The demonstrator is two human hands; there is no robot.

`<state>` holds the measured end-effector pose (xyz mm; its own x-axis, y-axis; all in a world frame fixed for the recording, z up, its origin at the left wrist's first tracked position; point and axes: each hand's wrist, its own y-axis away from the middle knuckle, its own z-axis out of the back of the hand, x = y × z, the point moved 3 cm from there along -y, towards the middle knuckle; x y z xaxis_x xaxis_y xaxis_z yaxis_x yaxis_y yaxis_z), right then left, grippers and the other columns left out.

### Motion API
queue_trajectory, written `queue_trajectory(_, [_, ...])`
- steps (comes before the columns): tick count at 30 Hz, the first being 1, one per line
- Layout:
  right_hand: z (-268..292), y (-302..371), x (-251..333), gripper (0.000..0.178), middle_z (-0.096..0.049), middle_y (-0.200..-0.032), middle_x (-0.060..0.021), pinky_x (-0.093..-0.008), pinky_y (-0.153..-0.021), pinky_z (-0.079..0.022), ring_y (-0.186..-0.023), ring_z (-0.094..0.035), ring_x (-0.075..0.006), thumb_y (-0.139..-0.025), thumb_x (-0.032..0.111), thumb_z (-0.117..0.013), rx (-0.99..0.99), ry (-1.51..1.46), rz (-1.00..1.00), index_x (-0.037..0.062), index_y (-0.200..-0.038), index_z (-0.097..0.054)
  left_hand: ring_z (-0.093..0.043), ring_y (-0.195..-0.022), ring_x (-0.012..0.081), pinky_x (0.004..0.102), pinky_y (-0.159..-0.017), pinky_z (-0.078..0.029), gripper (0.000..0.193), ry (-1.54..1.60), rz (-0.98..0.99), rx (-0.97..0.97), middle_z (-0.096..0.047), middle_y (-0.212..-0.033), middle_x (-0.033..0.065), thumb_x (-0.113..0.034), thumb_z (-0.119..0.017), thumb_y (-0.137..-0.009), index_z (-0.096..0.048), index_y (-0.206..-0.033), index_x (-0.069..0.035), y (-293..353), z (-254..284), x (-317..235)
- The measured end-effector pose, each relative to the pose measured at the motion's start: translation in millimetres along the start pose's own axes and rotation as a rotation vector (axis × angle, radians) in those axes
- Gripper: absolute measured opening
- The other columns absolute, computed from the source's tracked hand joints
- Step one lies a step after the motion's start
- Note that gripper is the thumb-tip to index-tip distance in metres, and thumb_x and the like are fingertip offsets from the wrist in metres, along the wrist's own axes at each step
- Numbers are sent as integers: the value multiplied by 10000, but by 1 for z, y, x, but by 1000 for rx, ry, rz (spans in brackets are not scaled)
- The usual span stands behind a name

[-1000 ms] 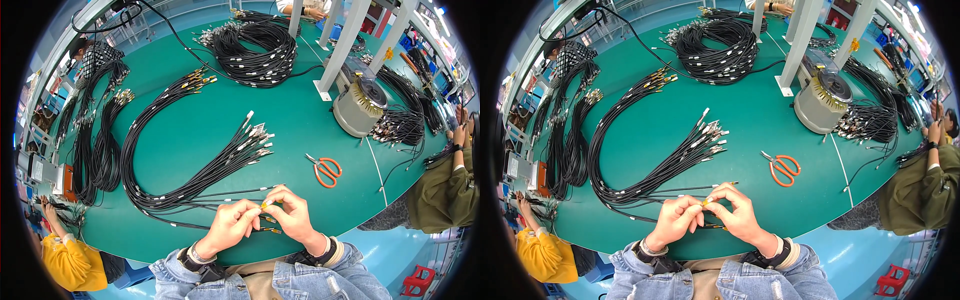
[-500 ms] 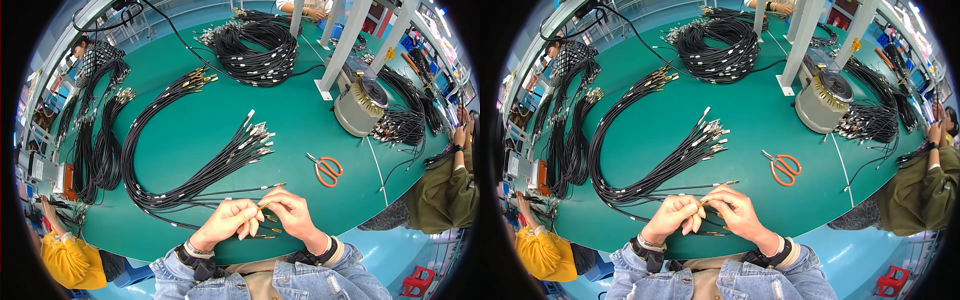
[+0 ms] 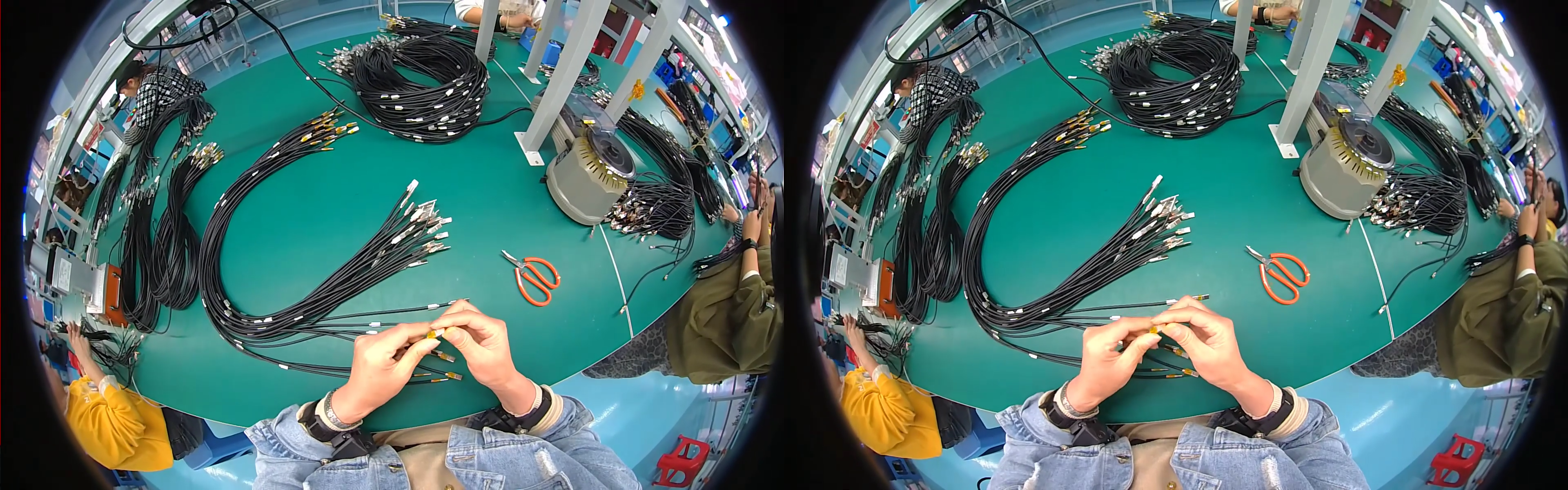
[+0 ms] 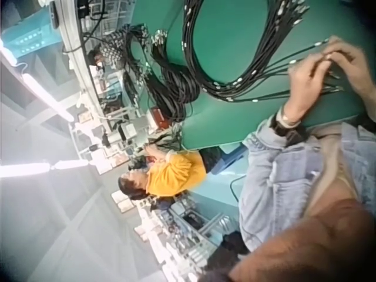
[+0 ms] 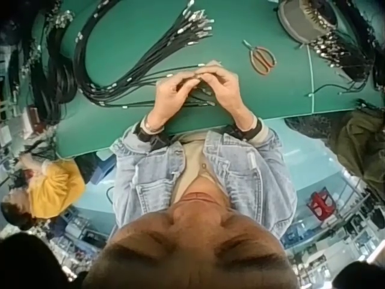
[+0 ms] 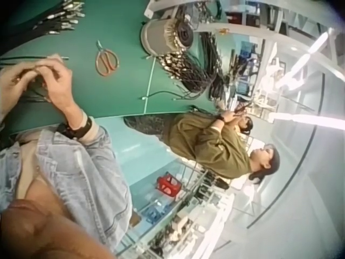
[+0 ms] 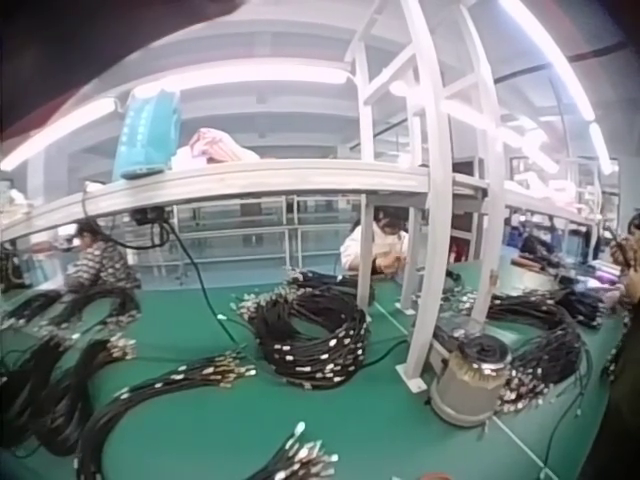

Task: The person processes wire harnesses by hand, picking up individual wires, peeling back yellow tape from the ends, and trimming them with shears. They repeat this process for several wires before placing them into a rotating holder.

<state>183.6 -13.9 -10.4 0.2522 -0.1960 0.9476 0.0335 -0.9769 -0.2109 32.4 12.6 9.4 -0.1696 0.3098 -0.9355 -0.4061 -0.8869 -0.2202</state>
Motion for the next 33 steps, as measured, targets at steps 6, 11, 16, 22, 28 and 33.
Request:
queue_trajectory(6, [-1,0,-1,154,-589,-932,-74,-283,-810,-460,-894,-554,-153,-909,61,-569,12,-6,-9,-9,-1022,-648,-585,-507,99,228,-471,-446,97,-484,-347,-97,-660,-661,74,-26,-676,-804,-655,-896,-5,4,1,-4])
queue_trajectory(11, [-2,1,-2,154,-592,-967,-78,-285,-822,-455,-911,-548,-154,-912,61,-564,10,-40,-9,-10,-1022,-647,-581,-507,90,226,-480,-449,96,-589,-415,-124,-656,-649,65,-17,-680,-796,-649,-885,4,6,-1,-12])
queue_trajectory(16, [0,3,-4,157,-589,-988,-80,-290,-842,-445,-925,-536,-153,-921,57,-546,36,-31,-37,-15,-1029,-635,-551,-529,63,206,-492,-432,78,44,72,15,-641,-659,38,-59,-658,-841,-624,-872,3,3,0,5])
queue_trajectory(22, [1,2,-12,167,-574,-972,-71,-296,-859,-434,-922,-529,-152,-933,61,-520,112,-152,-88,-19,-1046,-615,-520,-586,33,197,-510,-425,134,394,326,254,-612,-685,11,-127,-615,-903,-596,-872,2,2,2,16])
queue_trajectory(28, [-1,2,-14,170,-567,-956,-63,-301,-864,-426,-911,-526,-155,-940,77,-510,114,-294,-193,-17,-1040,-610,-513,-581,41,193,-515,-418,150,464,380,291,-598,-669,8,-146,-592,-919,-598,-876,-3,2,1,18])
queue_trajectory(33, [0,1,-15,169,-560,-942,-59,-300,-853,-424,-898,-522,-153,-942,89,-512,110,-274,-159,-11,-1032,-613,-495,-610,42,190,-552,-405,237,547,456,333,-586,-682,2,-223,-526,-960,-601,-887,-11,-2,4,15])
